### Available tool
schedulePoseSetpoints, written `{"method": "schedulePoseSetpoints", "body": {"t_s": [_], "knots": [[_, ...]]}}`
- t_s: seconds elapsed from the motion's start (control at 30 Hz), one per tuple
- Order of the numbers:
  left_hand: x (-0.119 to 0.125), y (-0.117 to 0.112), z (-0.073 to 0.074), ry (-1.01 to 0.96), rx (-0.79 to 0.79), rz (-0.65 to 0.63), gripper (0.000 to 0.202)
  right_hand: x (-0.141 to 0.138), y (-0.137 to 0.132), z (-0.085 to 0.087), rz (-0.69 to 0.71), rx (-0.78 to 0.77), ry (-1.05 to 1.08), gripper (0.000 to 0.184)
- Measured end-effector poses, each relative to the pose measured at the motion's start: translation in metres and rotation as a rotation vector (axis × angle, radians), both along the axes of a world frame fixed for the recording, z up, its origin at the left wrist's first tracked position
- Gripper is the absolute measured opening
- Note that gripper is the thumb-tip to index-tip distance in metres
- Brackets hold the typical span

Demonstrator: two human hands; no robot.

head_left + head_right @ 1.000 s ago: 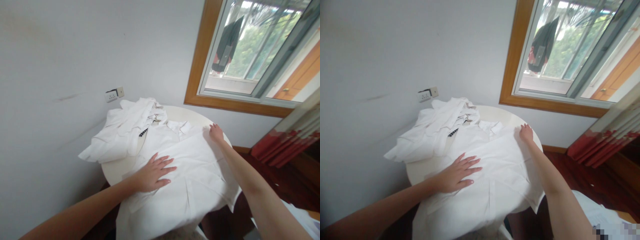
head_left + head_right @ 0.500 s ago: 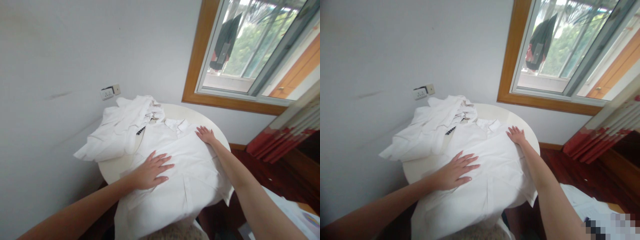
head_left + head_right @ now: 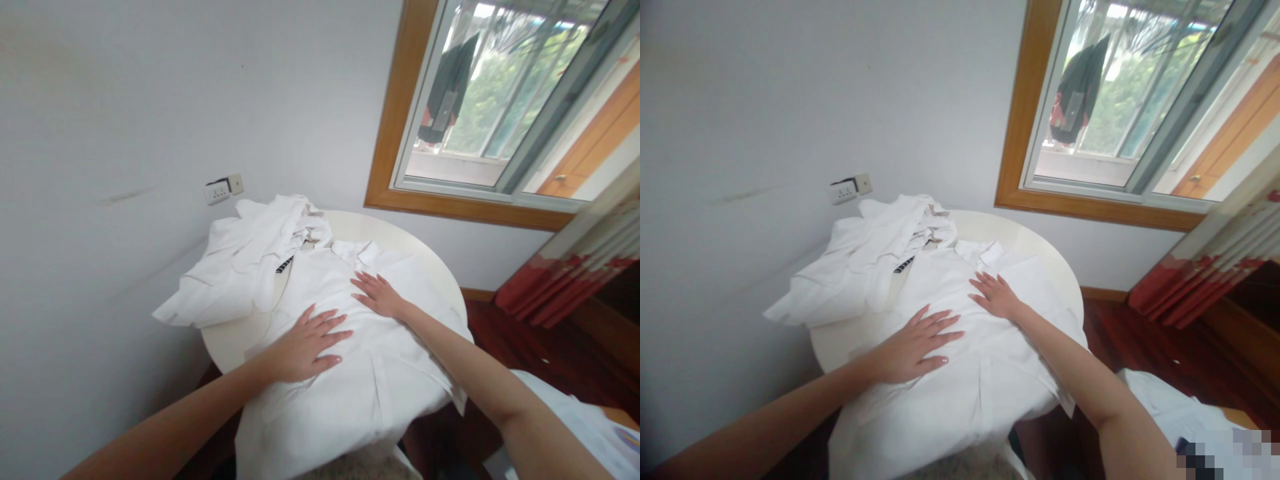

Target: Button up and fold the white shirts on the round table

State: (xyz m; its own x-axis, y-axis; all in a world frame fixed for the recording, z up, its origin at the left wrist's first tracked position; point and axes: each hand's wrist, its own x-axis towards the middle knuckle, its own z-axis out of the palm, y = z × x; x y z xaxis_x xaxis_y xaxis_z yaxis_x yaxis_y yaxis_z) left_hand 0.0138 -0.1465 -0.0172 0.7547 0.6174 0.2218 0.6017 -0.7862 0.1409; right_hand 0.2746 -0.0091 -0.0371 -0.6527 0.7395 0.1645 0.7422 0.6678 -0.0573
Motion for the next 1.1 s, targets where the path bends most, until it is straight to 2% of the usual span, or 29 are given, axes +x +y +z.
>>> {"method": "schedulePoseSetpoints", "body": {"t_s": [0.17,0.3,0.5,0.63,0.73,0.83,0.93,1.0,1.1], "knots": [[-0.001,0.000,-0.001,-0.051,-0.001,0.036,0.048,0.032,0.029,-0.002,-0.197,-0.016,-0.016,0.057],[-0.006,-0.003,-0.003,-0.079,-0.005,0.070,0.043,0.058,0.051,-0.005,-0.271,0.004,-0.053,0.056],[-0.024,-0.021,-0.008,0.017,0.089,0.253,0.054,0.079,0.069,-0.007,-0.445,-0.027,-0.051,0.061],[-0.036,-0.034,-0.010,0.046,0.113,0.238,0.055,0.088,0.080,-0.009,-0.510,-0.038,-0.052,0.060],[-0.041,-0.034,-0.004,0.036,0.117,0.206,0.051,0.090,0.083,-0.011,-0.501,-0.013,-0.030,0.058],[-0.043,-0.010,0.009,-0.019,0.135,0.266,0.035,0.089,0.081,-0.012,-0.494,0.013,0.027,0.054],[-0.043,0.040,0.024,-0.047,0.191,0.443,0.038,0.087,0.075,-0.009,-0.557,0.078,0.097,0.048],[-0.042,0.081,0.032,0.028,0.204,0.613,0.039,0.089,0.071,-0.006,-0.710,0.165,0.145,0.046],[-0.039,0.133,0.039,0.157,0.022,0.957,0.041,0.096,0.068,0.000,-0.967,0.241,0.172,0.045]]}}
